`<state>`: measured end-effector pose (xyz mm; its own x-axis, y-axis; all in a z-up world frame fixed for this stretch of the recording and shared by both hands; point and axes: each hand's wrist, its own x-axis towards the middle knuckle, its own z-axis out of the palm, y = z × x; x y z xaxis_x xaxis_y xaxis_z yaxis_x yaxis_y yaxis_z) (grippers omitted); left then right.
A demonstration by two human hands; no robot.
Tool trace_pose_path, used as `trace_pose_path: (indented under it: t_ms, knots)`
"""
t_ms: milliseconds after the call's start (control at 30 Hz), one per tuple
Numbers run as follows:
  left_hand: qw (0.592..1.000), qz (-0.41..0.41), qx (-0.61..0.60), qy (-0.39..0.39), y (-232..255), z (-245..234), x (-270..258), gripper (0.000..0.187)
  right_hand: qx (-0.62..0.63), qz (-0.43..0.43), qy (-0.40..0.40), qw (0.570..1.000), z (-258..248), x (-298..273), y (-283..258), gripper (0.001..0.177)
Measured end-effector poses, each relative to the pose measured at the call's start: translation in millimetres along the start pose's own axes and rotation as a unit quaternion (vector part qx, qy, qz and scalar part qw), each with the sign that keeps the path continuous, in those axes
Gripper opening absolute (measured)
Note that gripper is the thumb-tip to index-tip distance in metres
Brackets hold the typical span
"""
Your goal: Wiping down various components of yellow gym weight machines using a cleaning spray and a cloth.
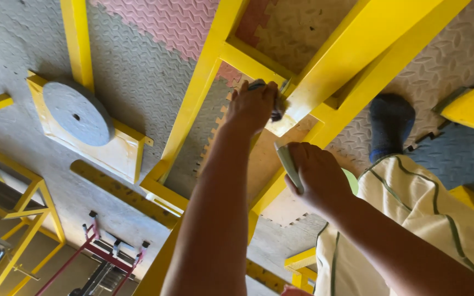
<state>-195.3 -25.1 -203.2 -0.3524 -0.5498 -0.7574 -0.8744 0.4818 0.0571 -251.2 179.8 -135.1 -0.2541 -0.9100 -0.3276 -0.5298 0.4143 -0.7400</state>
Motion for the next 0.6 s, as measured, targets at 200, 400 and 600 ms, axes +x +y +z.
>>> trace_pose_path:
  t_ms: [200,400,600]
  knots:
    - [0.994,-0.036,-0.101,0.006,-2,5,19,0.052,-0.003,-0.027,-0.018,0.999,-6,7,9,0.057]
    - [0.998,-0.006,-0.069,0.006,9,-28,-27,0.049,0.016,-0.041,-0.018,0.999,-26,-8,-6,0.055]
    - [0.994,0.07,-0.014,0.08,-19,-4,-90,0.056,0.031,-0.075,-0.046,0.996,-43,-31,-30,0.047]
